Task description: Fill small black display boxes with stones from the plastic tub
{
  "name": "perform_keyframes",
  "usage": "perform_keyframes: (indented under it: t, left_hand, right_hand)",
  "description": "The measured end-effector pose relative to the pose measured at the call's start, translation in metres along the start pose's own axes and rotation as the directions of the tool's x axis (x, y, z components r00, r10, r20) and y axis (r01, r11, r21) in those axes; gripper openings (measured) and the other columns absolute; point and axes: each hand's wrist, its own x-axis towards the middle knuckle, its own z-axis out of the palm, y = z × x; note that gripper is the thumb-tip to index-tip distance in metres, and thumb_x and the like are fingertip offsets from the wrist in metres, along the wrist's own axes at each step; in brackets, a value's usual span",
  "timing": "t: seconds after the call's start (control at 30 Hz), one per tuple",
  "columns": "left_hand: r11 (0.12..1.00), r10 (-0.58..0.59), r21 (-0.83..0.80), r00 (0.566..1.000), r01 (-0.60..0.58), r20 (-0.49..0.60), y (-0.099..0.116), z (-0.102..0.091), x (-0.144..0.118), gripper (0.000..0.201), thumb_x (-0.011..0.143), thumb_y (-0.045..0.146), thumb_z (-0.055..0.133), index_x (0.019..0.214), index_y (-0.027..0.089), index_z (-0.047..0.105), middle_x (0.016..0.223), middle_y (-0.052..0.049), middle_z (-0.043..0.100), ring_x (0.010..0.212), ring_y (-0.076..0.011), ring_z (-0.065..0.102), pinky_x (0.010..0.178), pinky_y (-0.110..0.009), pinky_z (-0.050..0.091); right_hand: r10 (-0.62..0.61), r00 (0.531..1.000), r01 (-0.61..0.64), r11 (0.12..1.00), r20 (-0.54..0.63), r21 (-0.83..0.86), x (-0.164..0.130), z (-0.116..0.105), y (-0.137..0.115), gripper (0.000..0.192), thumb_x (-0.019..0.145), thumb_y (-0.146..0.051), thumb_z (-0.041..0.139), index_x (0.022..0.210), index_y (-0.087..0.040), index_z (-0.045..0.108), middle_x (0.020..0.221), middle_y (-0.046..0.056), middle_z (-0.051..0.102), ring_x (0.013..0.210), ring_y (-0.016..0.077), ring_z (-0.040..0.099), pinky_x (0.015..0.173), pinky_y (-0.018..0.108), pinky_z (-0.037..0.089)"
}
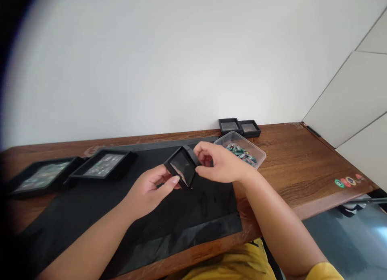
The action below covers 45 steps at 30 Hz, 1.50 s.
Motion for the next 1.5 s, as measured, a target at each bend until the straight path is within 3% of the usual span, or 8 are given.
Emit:
perform_keyframes:
  t: [0.27, 0.47, 0.67, 0.87, 1.0, 1.13, 1.27, 1.5]
  left_hand:
    - [0.984, -0.028, -0.175, 0.997, 0.017, -0.065, 0.007, 0.003, -0.006, 0.025, 0.089, 0.044, 0.069, 0.085, 0.02, 0.07, 0.076, -0.004, 0.078, 0.07, -0.0194, 0.077, 0.069, -0.03, 0.065]
    - [0.983, -0.04, -0.184, 0.993, 0.019, -0.108, 0.007, 0.001, -0.005, 0.025, 0.087, 0.045, 0.071, 0.086, 0.02, 0.072, 0.076, -0.004, 0.078, 0.07, -0.0197, 0.077, 0.068, -0.03, 0.065]
    - [0.98, -0.105, -0.173, 0.994, 0.103, -0.004, -0.003, -0.002, 0.004, 0.033, 0.082, 0.052, 0.071, 0.078, 0.02, 0.069, 0.074, -0.005, 0.075, 0.072, -0.0205, 0.072, 0.069, -0.033, 0.061]
    - [0.984, -0.084, 0.142, 0.979, 0.111, -0.185, -0.01, -0.007, 0.004, 0.04, 0.083, 0.058, 0.064, 0.072, 0.023, 0.05, 0.06, 0.006, 0.046, 0.054, -0.011, 0.044, 0.051, -0.024, 0.038]
    - [0.926, 0.065, 0.372, 0.948, 0.06, -0.312, -0.009, -0.014, 0.001, 0.04, 0.079, 0.057, 0.07, 0.098, 0.023, 0.061, 0.078, 0.003, 0.058, 0.069, -0.0156, 0.053, 0.064, -0.028, 0.047]
    - [0.867, 0.231, 0.479, 0.963, -0.139, -0.137, -0.007, -0.017, 0.001, 0.039, 0.083, 0.05, 0.071, 0.112, 0.025, 0.068, 0.111, -0.006, 0.067, 0.102, -0.0245, 0.063, 0.091, -0.038, 0.052]
    - [0.795, 0.311, 0.528, 0.948, -0.297, 0.065, -0.007, -0.014, 0.001, 0.02, 0.092, 0.036, 0.061, 0.094, 0.03, 0.079, 0.098, -0.004, 0.068, 0.094, -0.0222, 0.062, 0.089, -0.038, 0.051]
    - [0.766, 0.235, 0.58, 0.961, -0.277, 0.148, -0.014, -0.012, 0.002, 0.022, 0.094, 0.037, 0.061, 0.087, 0.033, 0.082, 0.096, -0.003, 0.072, 0.096, -0.0243, 0.062, 0.089, -0.041, 0.05]
  right_hand:
    - [-0.12, 0.94, 0.082, 0.988, -0.321, -0.129, -0.001, -0.003, 0.008, 0.027, 0.092, -0.024, 0.063, 0.117, -0.023, 0.054, 0.091, 0.001, 0.062, 0.08, 0.0148, 0.059, 0.077, 0.032, 0.052]
    - [-0.207, 0.867, 0.038, 0.934, -0.453, -0.355, 0.003, 0.0, 0.009, 0.023, 0.095, -0.023, 0.059, 0.118, -0.023, 0.057, 0.1, 0.006, 0.071, 0.09, 0.0195, 0.067, 0.082, 0.036, 0.054]
    - [-0.237, 0.829, -0.019, 0.893, -0.506, -0.449, 0.005, 0.004, 0.008, 0.024, 0.099, -0.021, 0.05, 0.121, -0.023, 0.059, 0.116, 0.011, 0.073, 0.107, 0.0243, 0.07, 0.094, 0.042, 0.055]
    - [-0.286, 0.84, 0.033, 0.875, -0.461, -0.484, 0.005, 0.014, 0.007, 0.02, 0.101, -0.024, 0.049, 0.113, -0.023, 0.065, 0.109, 0.009, 0.075, 0.101, 0.0221, 0.071, 0.093, 0.038, 0.056]
    - [-0.32, 0.833, 0.058, 0.861, -0.451, -0.505, 0.005, 0.018, 0.007, 0.018, 0.102, -0.023, 0.05, 0.111, -0.02, 0.065, 0.108, 0.01, 0.076, 0.1, 0.0209, 0.072, 0.09, 0.034, 0.056]
    - [-0.301, 0.858, 0.045, 0.85, -0.415, -0.524, 0.005, 0.021, 0.009, 0.016, 0.101, -0.022, 0.051, 0.11, -0.02, 0.065, 0.107, 0.009, 0.076, 0.101, 0.0211, 0.071, 0.091, 0.034, 0.055]
    - [-0.259, 0.885, 0.019, 0.85, -0.387, -0.527, 0.006, 0.025, 0.011, 0.017, 0.102, -0.024, 0.05, 0.109, -0.022, 0.066, 0.107, 0.007, 0.077, 0.101, 0.0211, 0.071, 0.092, 0.034, 0.054]
    - [-0.291, 0.903, 0.059, 0.813, -0.315, -0.58, 0.007, 0.033, 0.014, 0.02, 0.104, -0.022, 0.048, 0.109, -0.021, 0.067, 0.107, 0.007, 0.078, 0.098, 0.022, 0.069, 0.09, 0.035, 0.051]
